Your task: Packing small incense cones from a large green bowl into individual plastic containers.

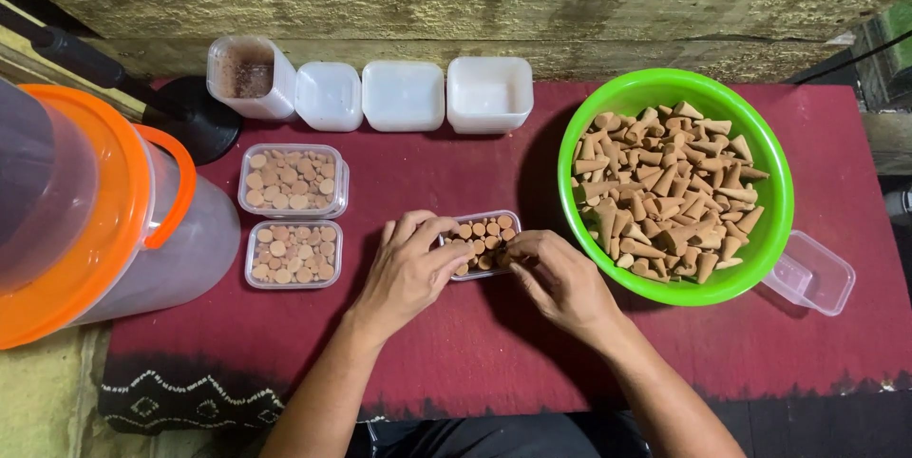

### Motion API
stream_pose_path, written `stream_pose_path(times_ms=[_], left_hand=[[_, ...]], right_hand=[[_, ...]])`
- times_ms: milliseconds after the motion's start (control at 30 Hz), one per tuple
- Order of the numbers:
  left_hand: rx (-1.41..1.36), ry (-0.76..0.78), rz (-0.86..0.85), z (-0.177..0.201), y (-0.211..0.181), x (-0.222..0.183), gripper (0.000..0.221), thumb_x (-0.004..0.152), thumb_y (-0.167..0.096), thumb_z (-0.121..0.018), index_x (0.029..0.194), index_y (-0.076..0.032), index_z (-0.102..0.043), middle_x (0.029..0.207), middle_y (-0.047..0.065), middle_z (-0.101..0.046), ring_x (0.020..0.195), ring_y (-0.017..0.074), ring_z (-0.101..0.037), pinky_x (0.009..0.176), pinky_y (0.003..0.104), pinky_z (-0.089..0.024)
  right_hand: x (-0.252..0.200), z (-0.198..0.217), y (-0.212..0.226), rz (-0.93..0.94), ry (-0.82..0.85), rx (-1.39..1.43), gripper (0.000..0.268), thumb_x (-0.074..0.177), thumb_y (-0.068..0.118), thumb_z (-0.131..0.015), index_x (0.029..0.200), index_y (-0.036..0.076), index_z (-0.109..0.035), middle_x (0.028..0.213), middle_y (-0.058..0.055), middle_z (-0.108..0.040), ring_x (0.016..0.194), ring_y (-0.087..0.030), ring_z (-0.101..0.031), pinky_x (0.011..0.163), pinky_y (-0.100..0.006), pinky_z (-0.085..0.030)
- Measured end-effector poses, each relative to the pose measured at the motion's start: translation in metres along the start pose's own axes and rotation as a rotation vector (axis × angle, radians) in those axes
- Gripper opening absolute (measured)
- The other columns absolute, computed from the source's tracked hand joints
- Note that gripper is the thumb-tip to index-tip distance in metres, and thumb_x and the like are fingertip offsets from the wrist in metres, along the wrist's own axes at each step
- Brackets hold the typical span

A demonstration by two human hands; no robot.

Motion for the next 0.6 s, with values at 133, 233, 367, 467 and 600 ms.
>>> stream_pose_path(times_ms=[133,233,367,467,600], left_hand=[[-0.047,0.034,0.027,0.009,-0.008,0.006,0.005,0.093,-0.029,-0.071,0.094,-0.026,-0.073,0.114,-0.004,-0.062,0.115,0.0259,-0.055,0.080,0.040,-0.044],[-0.196,0.041,0.096,0.009,-0.010,0.010,0.008,0.089,-0.029,-0.075,0.095,-0.025,-0.073,0.116,-0.002,-0.063,0.117,0.0281,-0.055,0.083,0.041,-0.045],[-0.163,0.031,0.132,0.004,-0.012,0.011,0.008,0.084,-0.028,-0.078,0.088,-0.025,-0.070,0.116,-0.002,-0.062,0.117,0.0285,-0.055,0.084,0.041,-0.045],[-0.128,0.034,0.141,0.012,-0.014,0.017,0.009,0.081,-0.025,-0.078,0.081,-0.023,-0.069,0.119,0.000,-0.061,0.117,0.0303,-0.055,0.083,0.042,-0.045],[-0.277,0.023,0.160,0.014,-0.010,0.018,0.007,0.082,-0.024,-0.078,0.083,-0.023,-0.071,0.124,0.002,-0.062,0.117,0.0317,-0.057,0.087,0.043,-0.047]], right_hand=[[-0.001,-0.004,-0.001,-0.010,-0.005,0.026,0.010,0.092,0.004,-0.073,0.101,0.001,-0.070,0.094,-0.015,-0.072,0.083,-0.035,-0.073,0.075,-0.042,-0.060],[-0.003,-0.006,-0.003,-0.040,-0.009,0.044,0.011,0.091,0.005,-0.074,0.101,0.002,-0.071,0.093,-0.014,-0.073,0.083,-0.034,-0.074,0.075,-0.041,-0.060],[-0.003,-0.008,-0.004,-0.114,-0.046,0.070,0.011,0.091,0.007,-0.074,0.101,0.003,-0.072,0.095,-0.013,-0.075,0.083,-0.032,-0.075,0.074,-0.040,-0.060],[-0.004,-0.010,-0.011,-0.157,-0.071,0.069,0.012,0.091,0.009,-0.075,0.101,0.004,-0.072,0.096,-0.013,-0.076,0.082,-0.032,-0.076,0.071,-0.039,-0.060],[-0.001,-0.011,-0.015,-0.193,-0.099,0.085,0.012,0.091,0.009,-0.075,0.101,0.004,-0.072,0.098,-0.014,-0.076,0.084,-0.032,-0.077,0.071,-0.040,-0.060]])
Point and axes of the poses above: each hand's wrist, its own x-axis towards the middle knuckle, its own z-axis out of the back of the hand, y = z × x, the point moved 1 cm from there along x, towards the middle knuckle
